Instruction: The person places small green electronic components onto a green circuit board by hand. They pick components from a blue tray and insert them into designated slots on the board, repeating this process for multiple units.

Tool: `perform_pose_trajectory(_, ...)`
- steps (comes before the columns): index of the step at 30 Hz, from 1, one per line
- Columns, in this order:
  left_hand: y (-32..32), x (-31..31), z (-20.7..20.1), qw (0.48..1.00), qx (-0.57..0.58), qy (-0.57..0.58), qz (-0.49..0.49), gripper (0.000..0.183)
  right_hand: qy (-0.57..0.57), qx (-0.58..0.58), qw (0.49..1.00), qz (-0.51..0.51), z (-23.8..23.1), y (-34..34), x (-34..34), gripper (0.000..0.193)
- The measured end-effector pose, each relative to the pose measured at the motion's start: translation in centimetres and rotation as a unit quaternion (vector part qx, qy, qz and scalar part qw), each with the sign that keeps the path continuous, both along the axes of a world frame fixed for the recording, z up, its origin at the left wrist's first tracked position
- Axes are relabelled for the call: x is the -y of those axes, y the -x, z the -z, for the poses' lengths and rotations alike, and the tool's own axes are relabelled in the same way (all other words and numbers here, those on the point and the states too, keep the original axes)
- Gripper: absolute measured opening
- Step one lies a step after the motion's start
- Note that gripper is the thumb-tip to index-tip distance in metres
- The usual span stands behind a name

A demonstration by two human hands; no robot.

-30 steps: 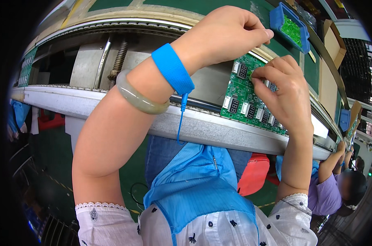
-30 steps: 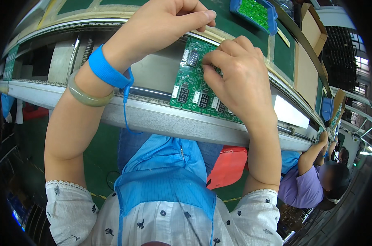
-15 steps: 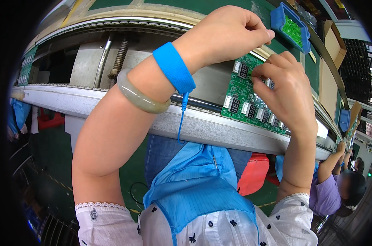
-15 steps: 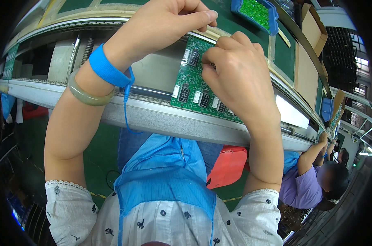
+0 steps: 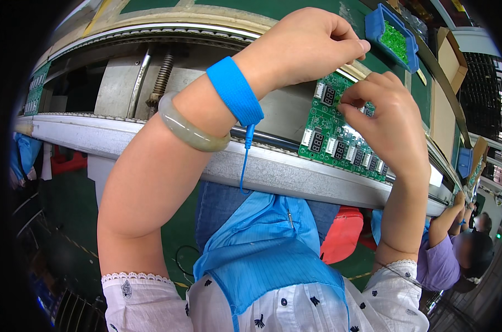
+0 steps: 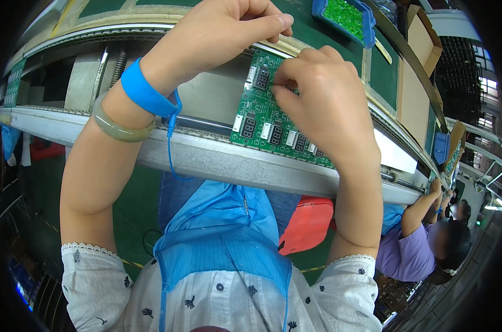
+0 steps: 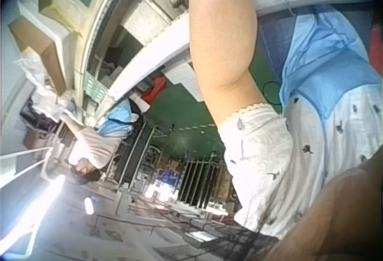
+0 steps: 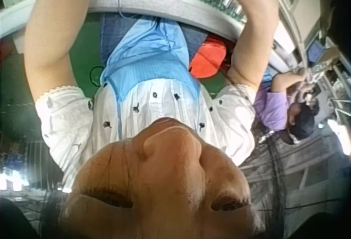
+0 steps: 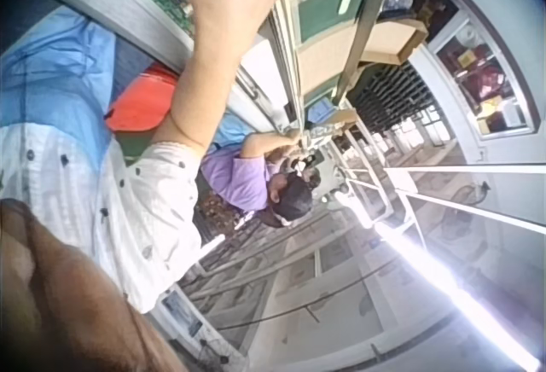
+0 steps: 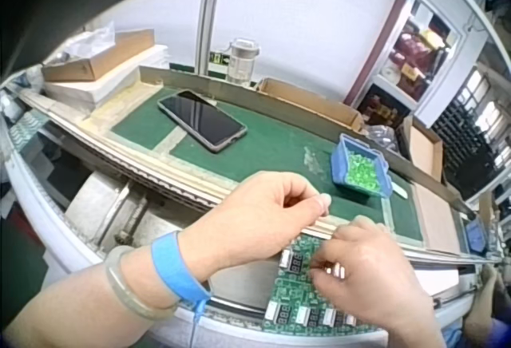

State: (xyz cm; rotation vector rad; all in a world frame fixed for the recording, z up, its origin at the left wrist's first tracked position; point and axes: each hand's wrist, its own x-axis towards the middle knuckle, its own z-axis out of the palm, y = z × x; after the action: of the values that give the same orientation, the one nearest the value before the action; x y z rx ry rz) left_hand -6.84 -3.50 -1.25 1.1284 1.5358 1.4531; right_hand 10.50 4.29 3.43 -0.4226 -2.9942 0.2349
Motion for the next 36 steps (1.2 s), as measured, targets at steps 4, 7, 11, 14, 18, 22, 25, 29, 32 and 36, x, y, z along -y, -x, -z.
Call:
perform_pose_trajectory(4,0.7,0.6,-0.6,0.998,0.025,-0.006,0.056,0.029,0.035,-0.107,0.992,0.059,-0.1,-0.2,-3.7,0.018)
perform_pose_trajectory(7,-0.2,-0.6,1.3,0.995,-0.076,-0.061,-0.030,0.036,-0.004,-0.187,0.971,0.152,0.1,0.0,-8.6,0.021)
perform_pose_trajectory(11,-0.1,-0.8,1.8,0.995,-0.080,-0.061,-0.023,0.035,-0.018,-0.140,0.968,0.208,0.8,0.3,-13.5,0.022)
perform_pose_trajectory(14,-0.1,-0.7,1.5,0.996,-0.064,-0.054,-0.012,0.035,-0.088,-0.066,0.975,0.193,1.0,1.7,-14.9,0.033)
perform_pose_trajectory(18,-0.1,-0.7,1.7,0.997,-0.045,-0.055,-0.020,0.035,-0.080,-0.006,0.980,0.182,1.4,3.5,-15.7,0.035)
perform_pose_trajectory(22,0.0,-0.6,1.3,0.997,-0.068,-0.030,-0.019,0.035,-0.049,-0.034,0.979,0.196,1.6,3.3,-15.7,0.032)
perform_pose_trajectory(25,-0.1,-0.5,1.3,0.997,-0.068,-0.027,-0.017,0.035,-0.062,-0.062,0.977,0.194,2.0,2.7,-15.8,0.029)
perform_pose_trajectory(29,-0.1,-0.7,1.2,0.998,-0.052,-0.023,-0.007,0.036,-0.052,-0.114,0.967,0.223,1.6,1.4,-15.2,0.025)
perform_pose_trajectory(32,0.0,-0.5,1.2,0.997,-0.068,-0.032,-0.021,0.035,0.072,-0.210,0.957,0.186,1.3,0.6,-11.8,0.024)
perform_pose_trajectory(36,0.1,-0.6,1.4,0.997,-0.067,-0.038,-0.018,0.034,0.305,-0.242,0.907,0.159,0.9,-1.3,-6.0,0.020)
